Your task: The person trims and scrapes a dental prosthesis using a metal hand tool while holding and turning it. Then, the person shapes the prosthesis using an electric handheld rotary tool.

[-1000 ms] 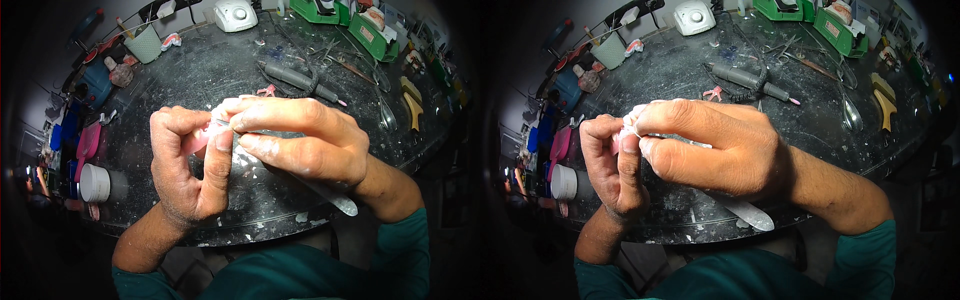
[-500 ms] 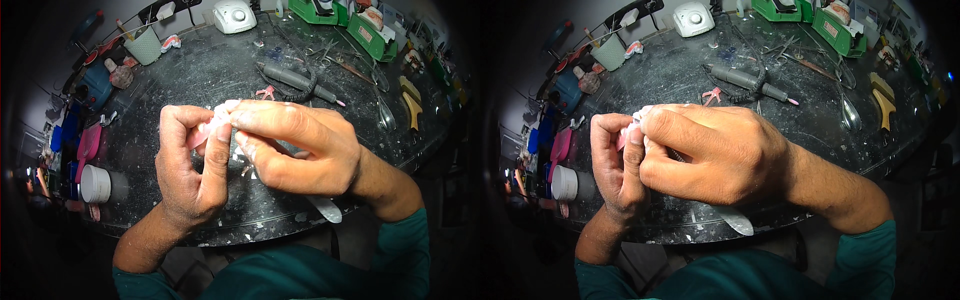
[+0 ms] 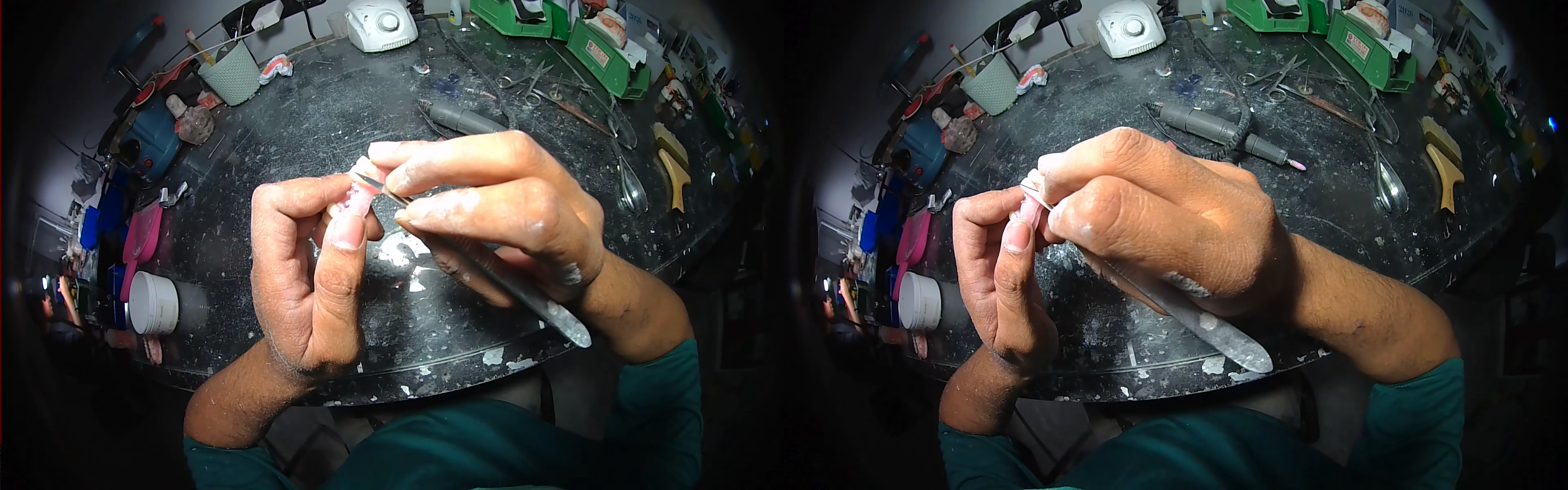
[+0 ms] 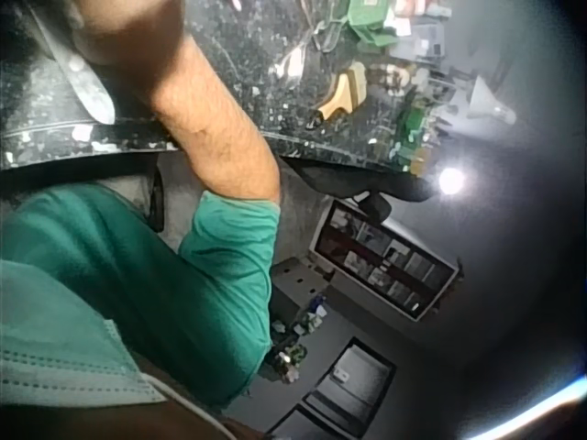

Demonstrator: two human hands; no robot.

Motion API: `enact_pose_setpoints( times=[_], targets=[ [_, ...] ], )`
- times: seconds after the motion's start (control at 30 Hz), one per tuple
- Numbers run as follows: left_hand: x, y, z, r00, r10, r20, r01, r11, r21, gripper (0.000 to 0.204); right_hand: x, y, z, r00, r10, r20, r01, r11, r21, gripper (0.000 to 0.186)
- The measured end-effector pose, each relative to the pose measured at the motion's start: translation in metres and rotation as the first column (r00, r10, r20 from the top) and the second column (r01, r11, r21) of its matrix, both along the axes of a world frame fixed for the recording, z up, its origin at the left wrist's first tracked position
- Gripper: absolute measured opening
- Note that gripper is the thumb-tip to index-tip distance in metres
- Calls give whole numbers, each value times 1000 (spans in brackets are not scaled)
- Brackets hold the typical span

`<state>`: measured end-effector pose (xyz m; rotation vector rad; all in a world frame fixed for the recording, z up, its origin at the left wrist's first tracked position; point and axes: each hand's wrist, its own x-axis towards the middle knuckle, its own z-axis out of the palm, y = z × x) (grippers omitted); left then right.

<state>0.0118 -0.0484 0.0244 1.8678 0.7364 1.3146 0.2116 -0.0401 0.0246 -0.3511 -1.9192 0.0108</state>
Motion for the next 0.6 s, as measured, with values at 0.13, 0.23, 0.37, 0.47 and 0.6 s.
enact_pose_setpoints(
  times=[0.13, 0.23, 0.37, 0.47, 0.6],
  targets=[
    [3, 1, -2, 999, -21, 43, 20, 999, 37, 26, -2, 1, -5, 999, 40, 12, -40, 999, -29, 34],
    [4, 0, -3, 997, -21, 80, 17, 999, 49, 25, -6, 2, -8, 999, 35, -11, -35, 999, -7, 37],
    [9, -2, -2, 992, -34, 123, 36, 999, -19, 24, -2, 5, -8, 1000, 31, 3, -31, 999, 31, 37],
    [6, 1, -5, 987, -79, 136, 81, 997, -11, 25, -4, 6, -10, 1000, 27, -4, -27, 998, 50, 34],
    [6, -3, -4, 982, -72, 173, 82, 995, -56, 25, -8, 8, -13, 997, 48, -59, -44, 997, 57, 31]
  ],
)
